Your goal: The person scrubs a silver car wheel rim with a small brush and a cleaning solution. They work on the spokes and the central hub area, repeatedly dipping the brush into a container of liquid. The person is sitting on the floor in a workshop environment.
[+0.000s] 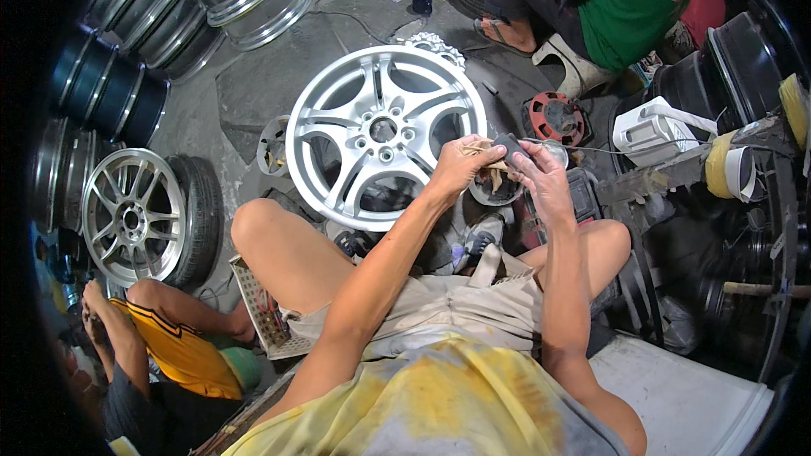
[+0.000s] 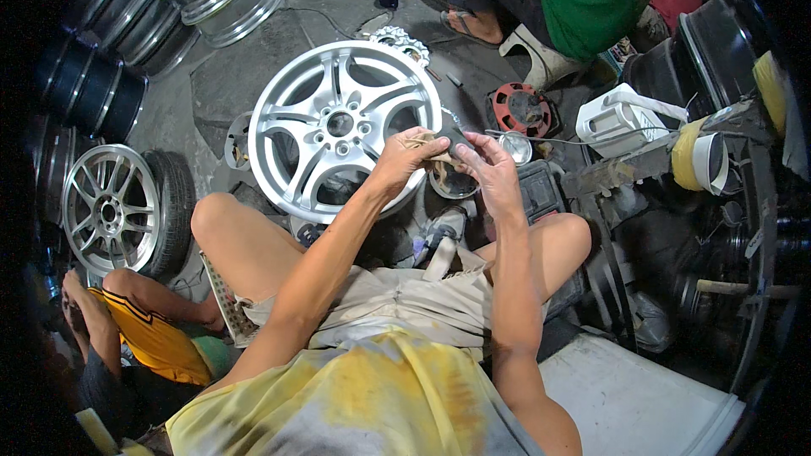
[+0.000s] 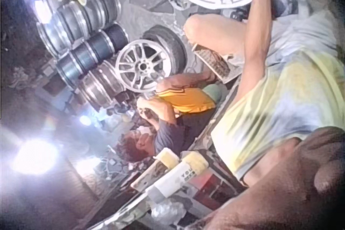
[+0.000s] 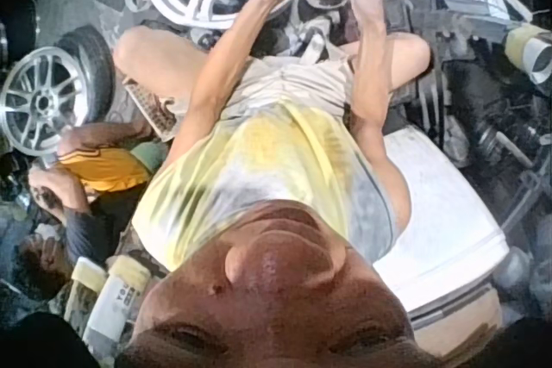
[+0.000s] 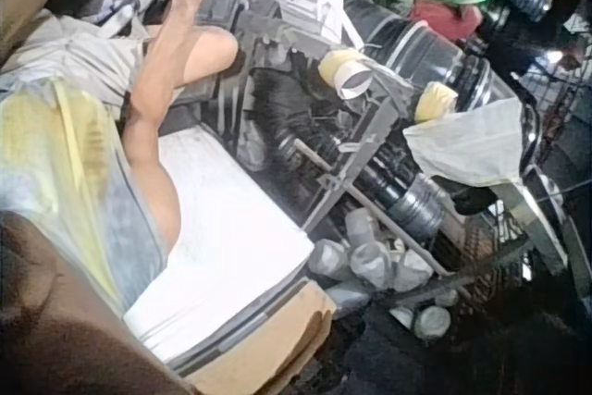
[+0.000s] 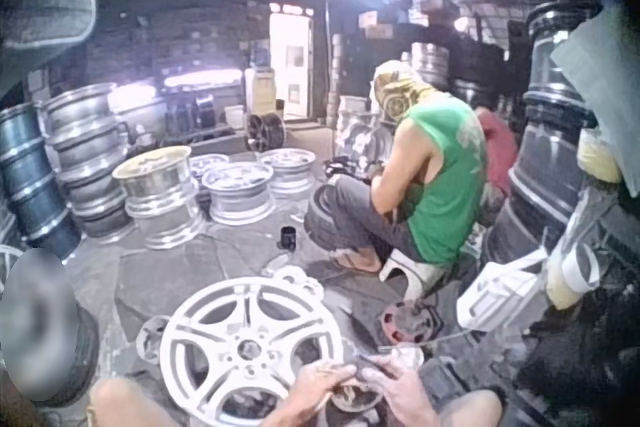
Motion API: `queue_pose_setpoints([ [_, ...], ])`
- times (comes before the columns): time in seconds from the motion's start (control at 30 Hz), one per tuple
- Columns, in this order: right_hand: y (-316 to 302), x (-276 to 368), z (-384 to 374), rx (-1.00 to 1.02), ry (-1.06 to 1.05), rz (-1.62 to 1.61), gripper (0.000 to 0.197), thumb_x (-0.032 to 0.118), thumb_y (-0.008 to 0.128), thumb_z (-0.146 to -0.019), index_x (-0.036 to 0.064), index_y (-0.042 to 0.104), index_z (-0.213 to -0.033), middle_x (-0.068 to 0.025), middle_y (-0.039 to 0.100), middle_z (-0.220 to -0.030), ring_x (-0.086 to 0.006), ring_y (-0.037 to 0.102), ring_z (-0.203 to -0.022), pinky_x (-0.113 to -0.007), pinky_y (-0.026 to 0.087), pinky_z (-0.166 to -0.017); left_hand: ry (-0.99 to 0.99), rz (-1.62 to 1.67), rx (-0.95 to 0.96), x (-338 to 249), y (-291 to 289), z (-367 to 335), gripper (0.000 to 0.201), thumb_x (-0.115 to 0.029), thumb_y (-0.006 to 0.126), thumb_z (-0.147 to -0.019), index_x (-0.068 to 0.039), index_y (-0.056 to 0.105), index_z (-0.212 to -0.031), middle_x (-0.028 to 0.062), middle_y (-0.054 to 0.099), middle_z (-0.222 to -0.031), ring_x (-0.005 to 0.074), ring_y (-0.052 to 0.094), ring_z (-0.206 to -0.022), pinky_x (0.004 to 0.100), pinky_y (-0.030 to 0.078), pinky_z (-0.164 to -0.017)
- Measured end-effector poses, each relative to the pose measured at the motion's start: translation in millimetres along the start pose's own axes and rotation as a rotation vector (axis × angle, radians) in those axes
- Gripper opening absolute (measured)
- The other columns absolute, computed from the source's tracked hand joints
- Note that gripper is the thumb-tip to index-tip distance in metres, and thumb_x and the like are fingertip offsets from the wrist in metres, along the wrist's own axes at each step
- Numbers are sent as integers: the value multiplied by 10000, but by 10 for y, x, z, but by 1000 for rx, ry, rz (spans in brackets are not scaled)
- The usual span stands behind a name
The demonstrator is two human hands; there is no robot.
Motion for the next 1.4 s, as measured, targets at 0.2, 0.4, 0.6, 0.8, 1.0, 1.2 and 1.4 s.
queue_pose_setpoints([
  [0.2, -75, -109, -48, 96, 29, 39, 162, 130, 654, -996, 17, 695, -1104, -31, 713, -981, -93, 665, -838, -243, 522, -724, -22, -103, -7, 3, 0, 1, 299, -276, 826, -869, -47, 674, -984, 18, 701, -871, 78, 625, -743, 239, 478, -659],
  [0.4, -55, -100, -39, 184, 25, 93, 185, 137, 627, -1014, -2, 692, -1117, -40, 716, -974, -109, 681, -834, -243, 528, -715, 7, 64, 8, 43, 9, 36, 276, -264, 814, -881, -37, 695, -981, 17, 703, -866, 74, 620, -731, 228, 436, -618],
  [0.6, 85, -82, 6, 201, 87, -5, 210, 148, 633, -1010, -9, 706, -1129, -45, 726, -945, -90, 684, -833, -224, 537, -716, 35, 3, -45, 17, -56, 76, 265, -251, 811, -881, -27, 707, -981, 17, 701, -852, 67, 616, -733, 225, 434, -617],
  [0.8, -7, -234, -77, -2, -18, 222, 205, 128, 672, -977, -19, 709, -1115, -34, 718, -921, -78, 660, -758, -222, 507, -658, 178, -3, -231, 149, -94, 46, 291, -283, 667, -989, 7, 682, -972, 57, 705, -868, 109, 653, -751, 264, 513, -686],
  [1.0, 159, -716, -80, 30, 52, 67, 274, 156, 601, -1018, -1, 666, -1234, -37, 695, -1070, -106, 670, -896, -236, 520, -768, 798, -799, -327, 295, 136, 150, 395, -262, 423, -1079, 68, 624, -1160, 214, 601, -1090, 359, 641, -940, 400, 510, -870],
  [1.2, 395, -895, 75, 297, 434, -341, 395, 270, 513, -1064, 79, 551, -1408, 17, 630, -1278, -97, 583, -1104, -325, 429, -889, 441, -1035, -243, 479, -268, 136, 390, -282, 393, -1064, 17, 590, -909, 258, 629, -940, 468, 618, -847, 538, 491, -745],
  [1.4, 373, -939, 60, 221, 432, -165, 304, 278, 563, -1043, 115, 605, -1296, 67, 611, -1176, -87, 551, -988, -316, 413, -813, 262, -794, -260, 475, -450, 107, 532, -307, 341, -1064, 52, 641, -811, 321, 644, -831, 514, 615, -813, 576, 477, -765],
])
Point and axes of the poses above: each hand's wrist, its own z-axis away from the middle knuckle, its own y-axis out of the palm, x = y × z, the point moved 2 cm from there along -z, towards the middle knuckle
